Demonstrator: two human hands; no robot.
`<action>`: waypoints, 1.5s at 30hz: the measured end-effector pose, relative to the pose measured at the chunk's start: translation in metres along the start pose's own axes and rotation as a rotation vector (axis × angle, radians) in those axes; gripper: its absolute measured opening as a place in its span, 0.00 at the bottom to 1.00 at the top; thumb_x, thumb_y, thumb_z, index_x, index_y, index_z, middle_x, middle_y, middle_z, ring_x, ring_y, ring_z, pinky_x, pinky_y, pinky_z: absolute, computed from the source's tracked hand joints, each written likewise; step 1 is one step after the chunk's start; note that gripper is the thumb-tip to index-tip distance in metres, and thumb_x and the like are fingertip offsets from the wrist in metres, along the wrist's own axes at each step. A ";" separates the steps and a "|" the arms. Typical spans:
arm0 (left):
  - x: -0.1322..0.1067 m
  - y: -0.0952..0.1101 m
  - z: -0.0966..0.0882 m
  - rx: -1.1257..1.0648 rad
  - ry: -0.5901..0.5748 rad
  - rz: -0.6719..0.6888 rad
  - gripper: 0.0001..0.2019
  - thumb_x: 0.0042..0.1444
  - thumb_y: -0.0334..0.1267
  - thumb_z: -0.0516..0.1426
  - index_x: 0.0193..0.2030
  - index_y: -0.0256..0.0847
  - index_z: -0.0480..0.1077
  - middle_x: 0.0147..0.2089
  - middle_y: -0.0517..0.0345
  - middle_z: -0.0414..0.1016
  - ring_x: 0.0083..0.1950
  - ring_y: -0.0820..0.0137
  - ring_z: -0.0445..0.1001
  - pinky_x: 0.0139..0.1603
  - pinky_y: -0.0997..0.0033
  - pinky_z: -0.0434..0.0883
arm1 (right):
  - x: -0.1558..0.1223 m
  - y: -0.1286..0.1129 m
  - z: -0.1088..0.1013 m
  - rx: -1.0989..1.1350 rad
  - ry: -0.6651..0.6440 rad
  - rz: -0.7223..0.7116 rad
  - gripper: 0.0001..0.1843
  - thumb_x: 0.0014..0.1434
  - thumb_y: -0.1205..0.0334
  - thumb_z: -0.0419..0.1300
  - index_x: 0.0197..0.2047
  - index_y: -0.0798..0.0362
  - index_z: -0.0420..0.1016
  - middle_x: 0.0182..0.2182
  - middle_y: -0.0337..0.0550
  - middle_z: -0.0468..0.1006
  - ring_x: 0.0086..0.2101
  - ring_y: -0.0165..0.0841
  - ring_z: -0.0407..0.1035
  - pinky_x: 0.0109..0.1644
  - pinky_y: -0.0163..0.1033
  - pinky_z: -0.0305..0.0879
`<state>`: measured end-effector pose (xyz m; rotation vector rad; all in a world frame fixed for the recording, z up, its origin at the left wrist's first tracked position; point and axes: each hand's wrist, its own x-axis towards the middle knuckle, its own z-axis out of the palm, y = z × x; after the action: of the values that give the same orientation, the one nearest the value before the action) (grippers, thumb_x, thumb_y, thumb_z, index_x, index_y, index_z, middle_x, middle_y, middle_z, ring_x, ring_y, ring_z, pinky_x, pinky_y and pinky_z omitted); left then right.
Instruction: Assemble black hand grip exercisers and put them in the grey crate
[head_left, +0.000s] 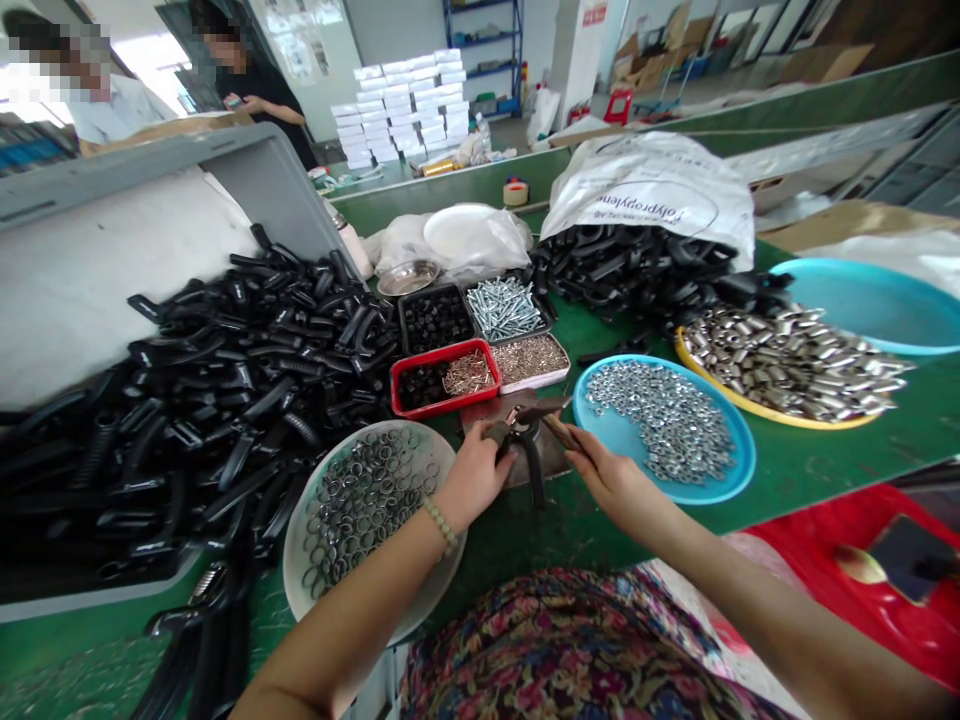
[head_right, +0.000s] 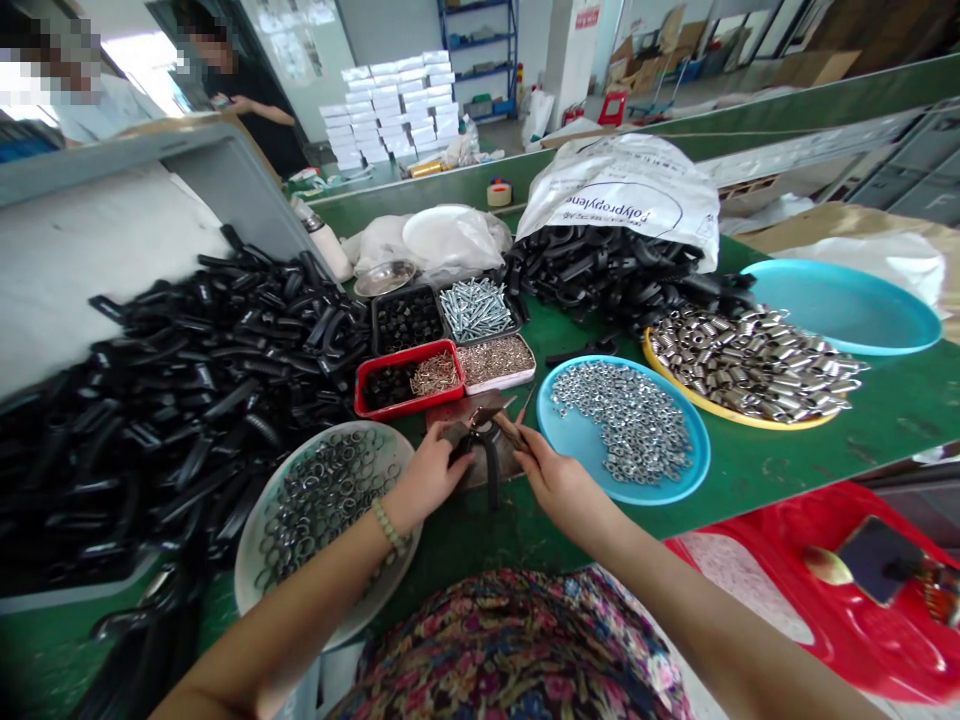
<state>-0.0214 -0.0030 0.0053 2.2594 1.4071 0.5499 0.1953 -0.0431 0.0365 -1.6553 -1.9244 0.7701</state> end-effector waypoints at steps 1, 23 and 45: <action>-0.007 0.001 -0.002 0.000 0.025 -0.030 0.20 0.59 0.38 0.55 0.57 0.38 0.64 0.56 0.47 0.63 0.57 0.62 0.66 0.61 0.60 0.63 | 0.000 -0.002 -0.001 -0.018 0.006 -0.017 0.24 0.66 0.57 0.44 0.63 0.53 0.58 0.44 0.51 0.79 0.40 0.44 0.76 0.40 0.44 0.72; 0.049 -0.072 -0.103 0.546 0.119 -0.277 0.11 0.60 0.37 0.53 0.46 0.36 0.70 0.47 0.45 0.73 0.50 0.60 0.70 0.52 0.64 0.67 | 0.017 0.108 -0.062 -0.673 0.210 0.134 0.31 0.66 0.47 0.42 0.67 0.50 0.55 0.45 0.65 0.76 0.27 0.43 0.75 0.24 0.43 0.60; 0.043 -0.061 -0.103 -0.187 0.289 -0.262 0.09 0.55 0.34 0.56 0.41 0.35 0.74 0.46 0.49 0.72 0.41 0.67 0.74 0.48 0.67 0.71 | 0.031 0.009 0.030 1.008 -0.184 0.291 0.18 0.56 0.49 0.57 0.43 0.49 0.57 0.13 0.23 0.57 0.10 0.21 0.44 0.14 0.27 0.38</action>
<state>-0.1039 0.0744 0.0624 1.8669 1.6801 0.9047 0.1767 -0.0151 0.0090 -1.2103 -1.0333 1.6900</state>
